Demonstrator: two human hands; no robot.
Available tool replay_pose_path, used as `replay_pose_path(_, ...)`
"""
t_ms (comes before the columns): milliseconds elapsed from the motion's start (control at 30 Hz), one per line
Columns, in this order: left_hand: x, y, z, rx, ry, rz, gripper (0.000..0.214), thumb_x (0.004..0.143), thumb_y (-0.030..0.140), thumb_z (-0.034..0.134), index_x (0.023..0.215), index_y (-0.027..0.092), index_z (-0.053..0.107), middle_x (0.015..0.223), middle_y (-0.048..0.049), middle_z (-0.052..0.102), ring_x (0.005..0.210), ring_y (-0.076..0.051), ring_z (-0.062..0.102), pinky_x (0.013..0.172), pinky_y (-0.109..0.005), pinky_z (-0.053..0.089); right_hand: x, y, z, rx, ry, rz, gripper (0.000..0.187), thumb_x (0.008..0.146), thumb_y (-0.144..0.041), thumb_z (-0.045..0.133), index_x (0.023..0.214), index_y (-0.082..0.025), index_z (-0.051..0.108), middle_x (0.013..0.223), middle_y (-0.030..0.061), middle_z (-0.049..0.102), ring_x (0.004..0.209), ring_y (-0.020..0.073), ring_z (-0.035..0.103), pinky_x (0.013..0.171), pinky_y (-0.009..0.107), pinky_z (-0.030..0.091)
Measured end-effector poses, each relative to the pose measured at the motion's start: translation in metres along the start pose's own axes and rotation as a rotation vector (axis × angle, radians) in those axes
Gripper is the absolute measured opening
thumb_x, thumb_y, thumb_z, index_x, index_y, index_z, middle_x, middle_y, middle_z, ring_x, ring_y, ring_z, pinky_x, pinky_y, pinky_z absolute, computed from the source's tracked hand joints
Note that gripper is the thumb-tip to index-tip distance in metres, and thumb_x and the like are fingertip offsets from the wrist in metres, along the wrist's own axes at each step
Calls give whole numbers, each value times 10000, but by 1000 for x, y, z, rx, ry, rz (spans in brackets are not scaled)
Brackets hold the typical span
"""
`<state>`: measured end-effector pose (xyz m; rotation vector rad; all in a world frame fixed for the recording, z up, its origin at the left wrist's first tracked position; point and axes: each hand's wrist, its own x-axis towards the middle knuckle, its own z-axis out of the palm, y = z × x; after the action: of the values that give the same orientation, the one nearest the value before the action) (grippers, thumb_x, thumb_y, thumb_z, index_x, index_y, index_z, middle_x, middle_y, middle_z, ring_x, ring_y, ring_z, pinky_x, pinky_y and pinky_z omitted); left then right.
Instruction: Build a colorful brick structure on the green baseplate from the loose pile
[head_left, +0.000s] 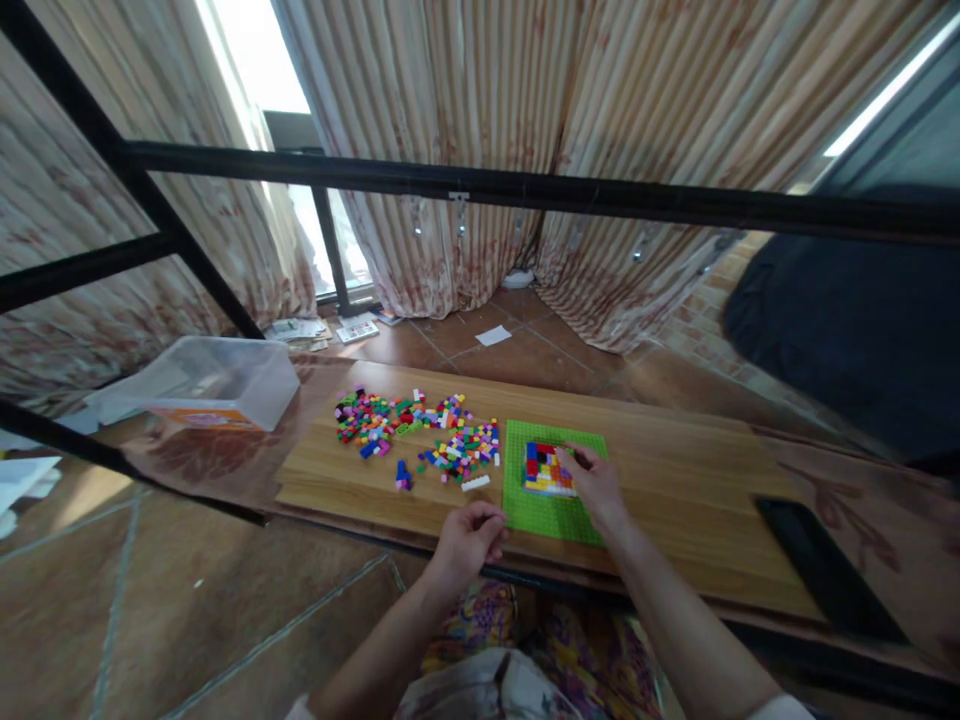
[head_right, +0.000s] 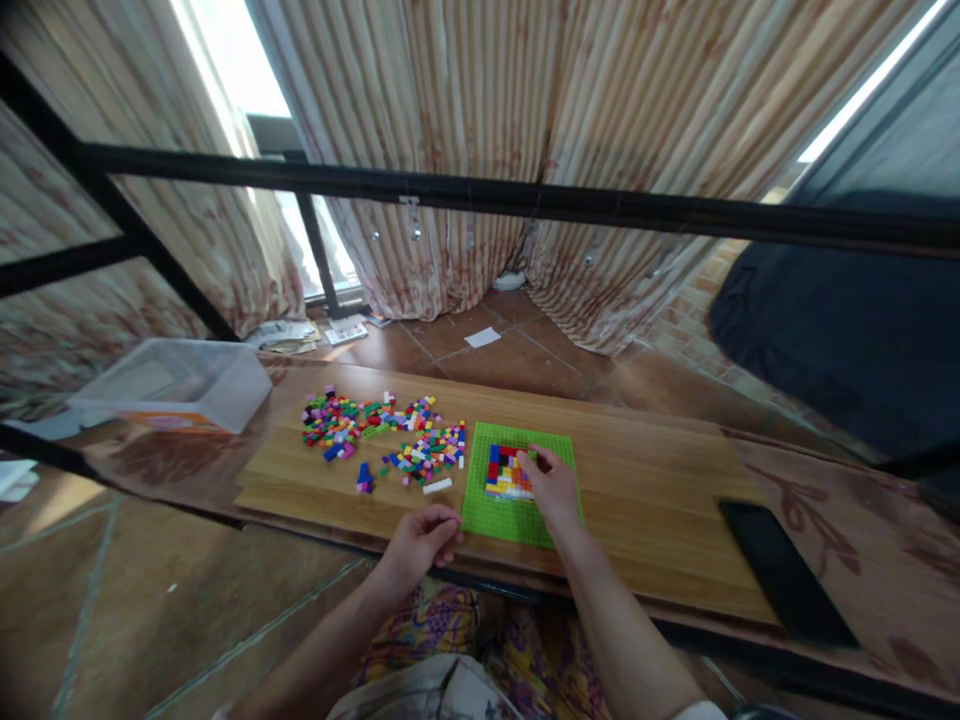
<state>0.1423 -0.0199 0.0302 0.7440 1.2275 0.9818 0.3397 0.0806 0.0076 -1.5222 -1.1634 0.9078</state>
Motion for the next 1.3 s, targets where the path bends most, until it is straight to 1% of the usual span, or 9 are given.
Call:
replay_pose_path(100,0,7,-18,24,78,57,219,670,360,637,748,156,614,590,29,598,414,-65,464,415,-190,346,-4,-3,-7,90,11,59,528,676,-557,652,994,-138,696,884,90,729,769,218,674,718,365,542)
replay_pose_path(200,6,19,-45,150,221,198,178,724,313,587,803,162,640,632,22,606,488,-88,503,479,-205,395,-9,-1,-20,-30,108,-4,472,709,-532,624,963,-144,713,947,112,731,884,258,669,848,431,500)
replay_pose_path(300,17,33,-69,420,358,349,154,770,268,559,829,173,665,693,-5,643,619,-130,568,585,-232,445,-16,2,-34,-136,134,-50,453,730,-516,606,977,-153,719,993,118,726,948,281,657,898,456,464)
replay_pose_path(433,32,51,-83,844,465,429,250,811,144,493,981,170,674,919,-62,683,805,-171,615,747,-283,481,-27,-1,-47,-187,132,-57,442,733,-521,603,957,-161,728,958,112,733,901,283,665,820,407,489)
replay_pose_path(567,45,62,-83,1251,381,489,364,823,90,459,1107,211,651,1137,-76,630,940,-178,615,845,-285,470,-39,0,-52,-204,159,-24,403,720,-507,615,900,-167,735,913,102,739,857,268,672,779,371,502)
replay_pose_path(667,54,68,-82,1437,275,475,360,837,113,461,1116,238,653,1095,-66,634,958,-180,610,854,-274,465,-46,9,-56,-168,178,-5,402,703,-512,632,887,-169,731,899,96,739,862,259,673,788,368,506)
replay_pose_path(833,65,71,-80,1501,222,467,288,839,139,473,1029,199,681,1012,-84,640,923,-195,610,830,-282,466,-58,23,-68,-120,203,47,411,693,-532,644,868,-169,728,878,92,739,829,242,674,756,352,522)
replay_pose_path(1033,72,76,-81,1544,187,483,258,880,175,435,927,178,688,975,-95,644,911,-201,606,822,-292,467,-66,23,-75,-68,212,90,411,688,-514,665,884,-157,723,872,98,736,753,222,667,706,336,528)
replay_pose_path(1300,69,77,-77,1583,226,471,203,875,154,441,904,149,642,959,-112,631,941,-209,603,841,-303,464,-68,16,-72,-74,224,76,392,678,-503,665,840,-152,730,811,81,735,722,209,657,700,324,520)
